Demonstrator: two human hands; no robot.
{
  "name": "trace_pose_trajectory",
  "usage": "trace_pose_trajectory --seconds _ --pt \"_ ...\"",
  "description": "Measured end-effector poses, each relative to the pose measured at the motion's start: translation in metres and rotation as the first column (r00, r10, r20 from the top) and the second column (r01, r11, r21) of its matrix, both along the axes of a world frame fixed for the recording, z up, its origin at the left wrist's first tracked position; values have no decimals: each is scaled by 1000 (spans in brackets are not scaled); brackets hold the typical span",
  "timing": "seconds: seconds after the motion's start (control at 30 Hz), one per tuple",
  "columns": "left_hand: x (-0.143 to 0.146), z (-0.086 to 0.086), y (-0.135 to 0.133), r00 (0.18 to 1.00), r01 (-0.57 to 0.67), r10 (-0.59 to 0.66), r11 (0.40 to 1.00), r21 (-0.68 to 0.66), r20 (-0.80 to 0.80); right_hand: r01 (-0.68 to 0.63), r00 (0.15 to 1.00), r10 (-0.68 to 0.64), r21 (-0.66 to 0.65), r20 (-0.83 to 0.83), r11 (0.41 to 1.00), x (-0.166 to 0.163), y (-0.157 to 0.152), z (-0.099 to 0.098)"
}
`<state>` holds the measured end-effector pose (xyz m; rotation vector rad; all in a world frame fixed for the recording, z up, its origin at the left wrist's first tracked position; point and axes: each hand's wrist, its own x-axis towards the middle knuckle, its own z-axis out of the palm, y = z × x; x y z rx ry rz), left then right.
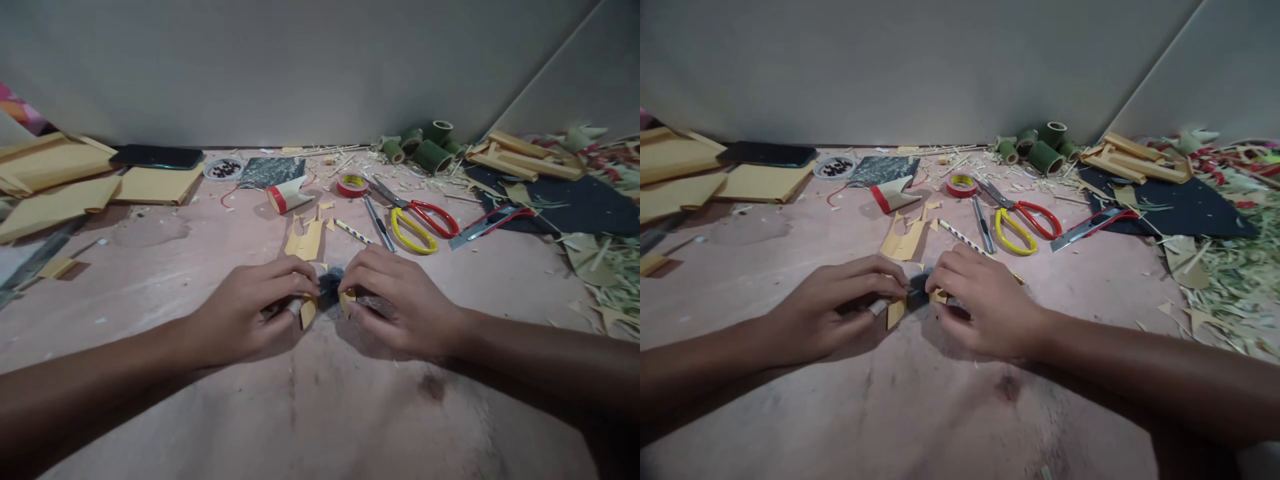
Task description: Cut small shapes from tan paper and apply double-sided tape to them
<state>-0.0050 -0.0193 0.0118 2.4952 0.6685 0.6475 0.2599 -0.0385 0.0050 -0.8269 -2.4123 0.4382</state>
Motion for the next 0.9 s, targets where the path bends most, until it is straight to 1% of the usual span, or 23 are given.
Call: trace_pose_trajectory --seconds 0.13,0.3,0.4,0.47,0.53,0.6,0.67,0.77,0.9 --pt "-1 0 1 998 66 -66 998 -17 19 -1 1000 1 -25 2 1000 -1 0 1" --pt "-2 -2 1 998 50 -51 998 -33 -40 2 1000 -2 -41 2 999 -2 2 1" --pt "-2 -1 0 999 -16 15 1000 -25 -35 2 1000 -1 -42 4 999 -2 3 0" --pt "-1 0 -1 995 -82 81 996 -29 -51 -1 1000 2 -48 7 999 -1 3 0" --pt "-2 1 -1 990 -120 117 992 -35 -74 -6 1000 6 -53 6 999 -1 2 0" --pt "-2 1 -1 992 -99 95 994 -46 -80 -10 1000 10 -52 5 999 0 1 1" --pt "-1 1 -1 998 -39 38 999 -36 -50 -6 1000 6 -50 5 999 -1 1 1" --pt "0 1 0 999 46 -45 998 37 -25 10 1000 -10 -48 12 999 -1 1 0" --pt "1 2 0 996 84 -80 990 111 -40 14 1000 -14 -48 14 999 -3 2 0"
